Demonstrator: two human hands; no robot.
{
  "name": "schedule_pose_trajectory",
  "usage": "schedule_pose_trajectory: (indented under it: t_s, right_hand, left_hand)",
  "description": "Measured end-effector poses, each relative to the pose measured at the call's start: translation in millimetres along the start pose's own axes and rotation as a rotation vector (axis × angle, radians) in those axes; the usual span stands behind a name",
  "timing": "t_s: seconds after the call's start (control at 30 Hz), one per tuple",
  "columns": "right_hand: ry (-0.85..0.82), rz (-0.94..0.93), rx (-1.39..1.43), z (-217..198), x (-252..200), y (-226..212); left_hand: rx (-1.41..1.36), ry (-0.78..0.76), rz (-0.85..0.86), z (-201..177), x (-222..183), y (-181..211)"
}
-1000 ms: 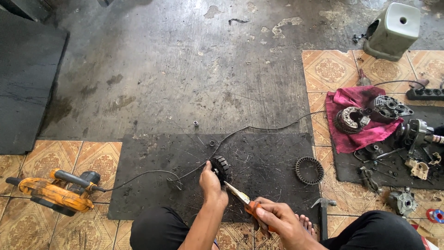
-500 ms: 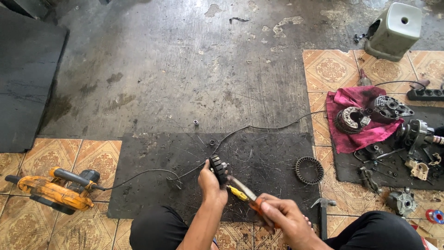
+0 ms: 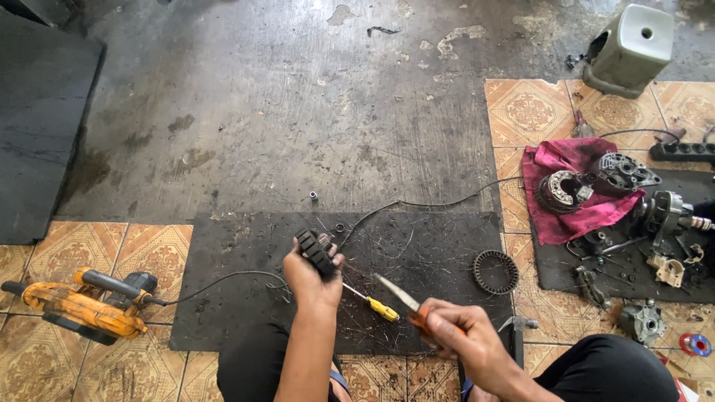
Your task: Removing copper windings from a motor stator using pliers and a screwdriver
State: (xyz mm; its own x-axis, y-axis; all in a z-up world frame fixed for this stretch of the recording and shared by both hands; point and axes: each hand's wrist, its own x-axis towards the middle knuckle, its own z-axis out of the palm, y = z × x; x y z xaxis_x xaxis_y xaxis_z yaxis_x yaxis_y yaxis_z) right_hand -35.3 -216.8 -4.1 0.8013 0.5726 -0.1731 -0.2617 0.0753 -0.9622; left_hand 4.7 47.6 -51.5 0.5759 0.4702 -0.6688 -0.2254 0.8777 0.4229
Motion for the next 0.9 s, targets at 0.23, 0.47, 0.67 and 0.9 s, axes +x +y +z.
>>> schedule_pose_trajectory:
  t_s: [0.23, 0.47, 0.67, 0.9]
  right_hand:
    - [0.001, -0.079, -0.038, -6.1, 6.4, -7.8]
    - [0.183, -0.085, 0.231, -25.5, 11.8, 10.9]
    - [0.225, 0.058, -0.116, -15.3, 13.6, -6.1]
    - [0.089, 0.028, -0.164, -4.8, 16.3, 4.2]
  left_hand:
    - [-0.032, -0.094, -0.129, 4.6, -5.8, 4.1]
    - [0.157, 0.056, -0.05, 29.7, -62.1, -0.3]
    - [0.151, 0.121, -0.127, 11.4, -49.2, -22.6]
    - [0.106, 0.118, -0.106, 10.4, -60.1, -13.9]
